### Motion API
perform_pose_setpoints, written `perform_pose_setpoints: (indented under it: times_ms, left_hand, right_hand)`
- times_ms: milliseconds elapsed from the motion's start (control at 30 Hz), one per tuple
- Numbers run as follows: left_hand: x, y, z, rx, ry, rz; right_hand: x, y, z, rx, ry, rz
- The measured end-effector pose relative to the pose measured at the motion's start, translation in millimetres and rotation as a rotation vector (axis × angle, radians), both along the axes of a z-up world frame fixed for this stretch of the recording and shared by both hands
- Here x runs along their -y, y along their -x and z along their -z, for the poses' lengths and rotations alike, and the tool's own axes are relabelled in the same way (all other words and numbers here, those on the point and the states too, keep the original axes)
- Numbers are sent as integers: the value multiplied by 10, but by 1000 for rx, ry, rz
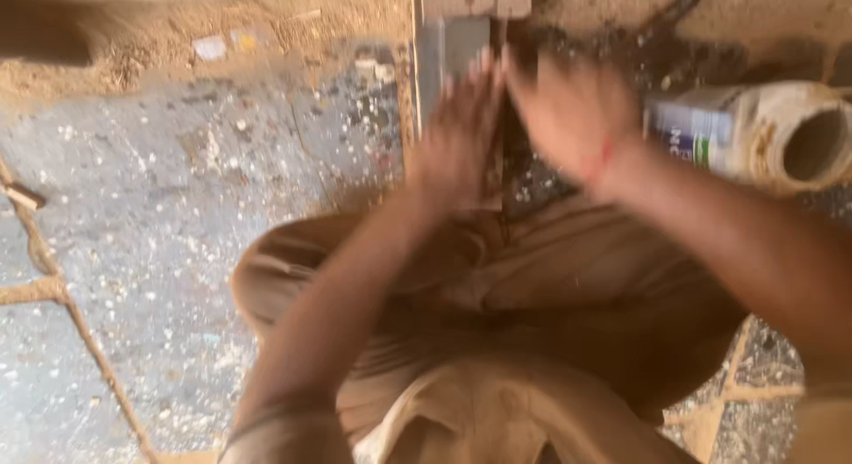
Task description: The person sits on the floor and sharpens a small metal blade on a grinding stone, periodically inspecting the edge. They then switch to sharpening a chisel using the same stone and a water container nearby.
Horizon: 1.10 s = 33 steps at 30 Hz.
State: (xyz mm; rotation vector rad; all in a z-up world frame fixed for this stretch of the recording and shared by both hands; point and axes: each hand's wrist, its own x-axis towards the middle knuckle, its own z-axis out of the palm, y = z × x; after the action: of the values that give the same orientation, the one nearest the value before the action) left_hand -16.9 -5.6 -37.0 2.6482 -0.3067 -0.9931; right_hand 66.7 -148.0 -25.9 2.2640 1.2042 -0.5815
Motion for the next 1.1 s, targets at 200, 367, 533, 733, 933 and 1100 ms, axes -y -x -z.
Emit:
perform_pose_setpoints:
  times_ms: [200, 367, 533, 733, 933, 1100]
  left_hand:
    - [-282, -169, 177, 313, 416, -717]
    - [-119, 803, -162, -77, 805, -1095]
    - [100, 1365, -419, -51, 1049, -978]
    - [210, 1602, -537, 11, 814, -913]
    - [203, 1647, -828, 123, 799, -789]
    - [245, 1629, -980, 196, 763, -749]
  right_hand:
    - [88, -369, -75, 108, -439, -23]
    - [695, 696, -547, -150, -576, 46]
    - [983, 1477, -673, -93, -822, 3]
    - [1153, 1779, -624, -68, -829, 43]
    - [1231, 1780, -823, -156, -923, 63]
    - [1337, 1735, -899, -218, -949, 98]
